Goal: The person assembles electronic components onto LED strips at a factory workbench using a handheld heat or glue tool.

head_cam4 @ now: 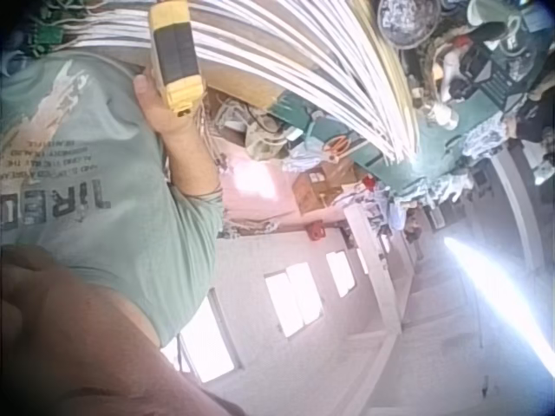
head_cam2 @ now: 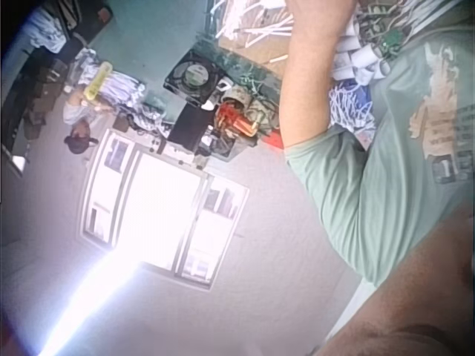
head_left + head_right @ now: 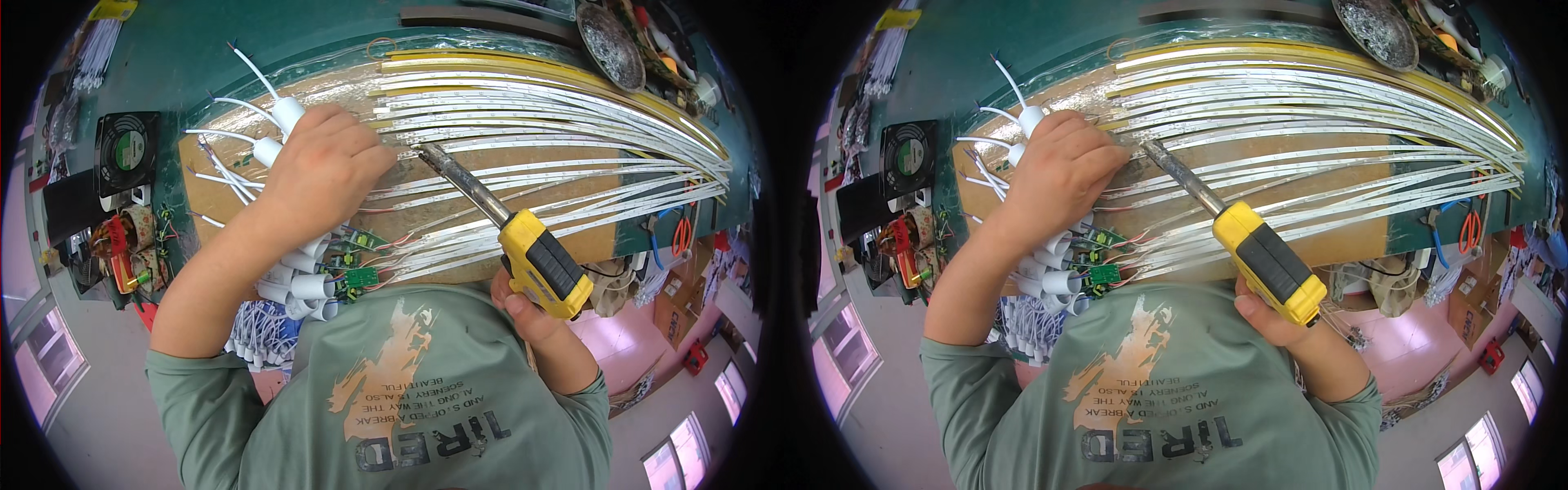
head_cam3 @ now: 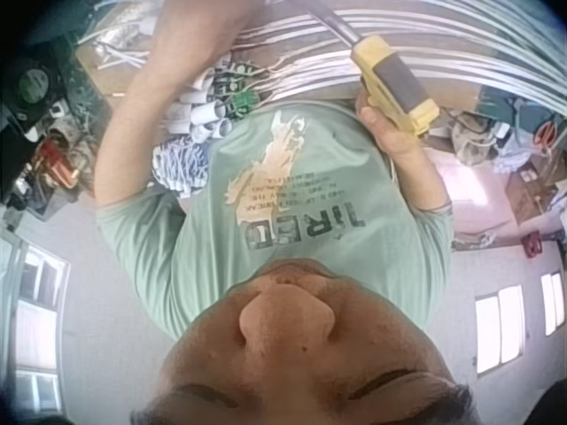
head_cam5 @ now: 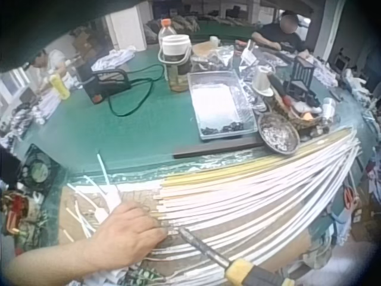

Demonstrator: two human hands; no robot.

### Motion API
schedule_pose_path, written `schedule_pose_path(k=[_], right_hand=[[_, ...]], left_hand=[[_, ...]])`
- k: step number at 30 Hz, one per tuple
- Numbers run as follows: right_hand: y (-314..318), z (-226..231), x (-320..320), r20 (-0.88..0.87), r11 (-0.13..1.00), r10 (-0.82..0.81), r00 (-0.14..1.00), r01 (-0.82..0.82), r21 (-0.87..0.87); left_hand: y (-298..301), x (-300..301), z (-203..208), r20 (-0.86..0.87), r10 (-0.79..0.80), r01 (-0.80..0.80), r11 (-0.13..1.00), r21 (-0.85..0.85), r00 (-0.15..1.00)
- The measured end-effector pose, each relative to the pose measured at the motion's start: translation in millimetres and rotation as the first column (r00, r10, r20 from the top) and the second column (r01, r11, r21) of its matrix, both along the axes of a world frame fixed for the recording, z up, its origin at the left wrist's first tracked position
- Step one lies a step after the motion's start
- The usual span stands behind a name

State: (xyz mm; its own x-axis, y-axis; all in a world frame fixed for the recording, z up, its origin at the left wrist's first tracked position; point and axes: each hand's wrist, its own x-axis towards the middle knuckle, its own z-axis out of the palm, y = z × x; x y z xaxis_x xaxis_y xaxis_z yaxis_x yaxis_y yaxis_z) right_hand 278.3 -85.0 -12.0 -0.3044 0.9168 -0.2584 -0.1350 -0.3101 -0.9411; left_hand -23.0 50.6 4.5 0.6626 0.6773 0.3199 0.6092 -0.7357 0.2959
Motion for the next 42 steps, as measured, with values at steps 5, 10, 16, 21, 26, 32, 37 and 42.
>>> schedule_pose_path(k=[5, 10, 16, 21, 26, 32, 37, 42], right_hand=[[-2, -1, 4, 0.028, 1.000, 0.024, 0.999, -0.025, 0.006], [-3, -3, 4, 0.013, 1.000, 0.020, 1.000, -0.020, -0.001], [-4, -4, 5, 0.023, 0.999, 0.045, 0.999, -0.045, 0.001], [-3, -5, 6, -0.031, 0.999, 0.036, 0.999, -0.036, -0.020], [-4, -4, 7, -0.022, 0.999, 0.043, 0.999, -0.043, -0.021], [-7, -7, 10, 0.071, 0.997, 0.071, 0.995, -0.072, 0.021], [-8, -9, 11, 0.097, 0.993, 0.091, 0.991, -0.097, 0.060], [-8, -8, 11, 0.148, 0.992, 0.108, 0.983, -0.116, 0.046]], left_hand=[[-3, 1, 1, -0.065, 0.002, -0.005, 0.999, -0.044, 0.998], [-4, 2, 1, -0.016, 0.041, -0.042, 0.999, -0.034, 0.999], [-3, 4, 0, -0.015, 0.096, -0.096, 0.995, -0.022, 0.995], [-3, 5, 3, -0.099, 0.041, -0.050, 0.995, -0.091, 0.994], [-10, 1, 11, -0.086, 0.027, -0.039, 0.989, -0.145, 0.996], [-9, -1, 8, -0.024, 0.004, -0.007, 0.989, -0.151, 1.000], [-3, 4, 3, -0.033, -0.001, -0.002, 0.994, -0.107, 0.999], [0, 4, 2, -0.047, 0.000, -0.005, 0.994, -0.106, 0.999]])
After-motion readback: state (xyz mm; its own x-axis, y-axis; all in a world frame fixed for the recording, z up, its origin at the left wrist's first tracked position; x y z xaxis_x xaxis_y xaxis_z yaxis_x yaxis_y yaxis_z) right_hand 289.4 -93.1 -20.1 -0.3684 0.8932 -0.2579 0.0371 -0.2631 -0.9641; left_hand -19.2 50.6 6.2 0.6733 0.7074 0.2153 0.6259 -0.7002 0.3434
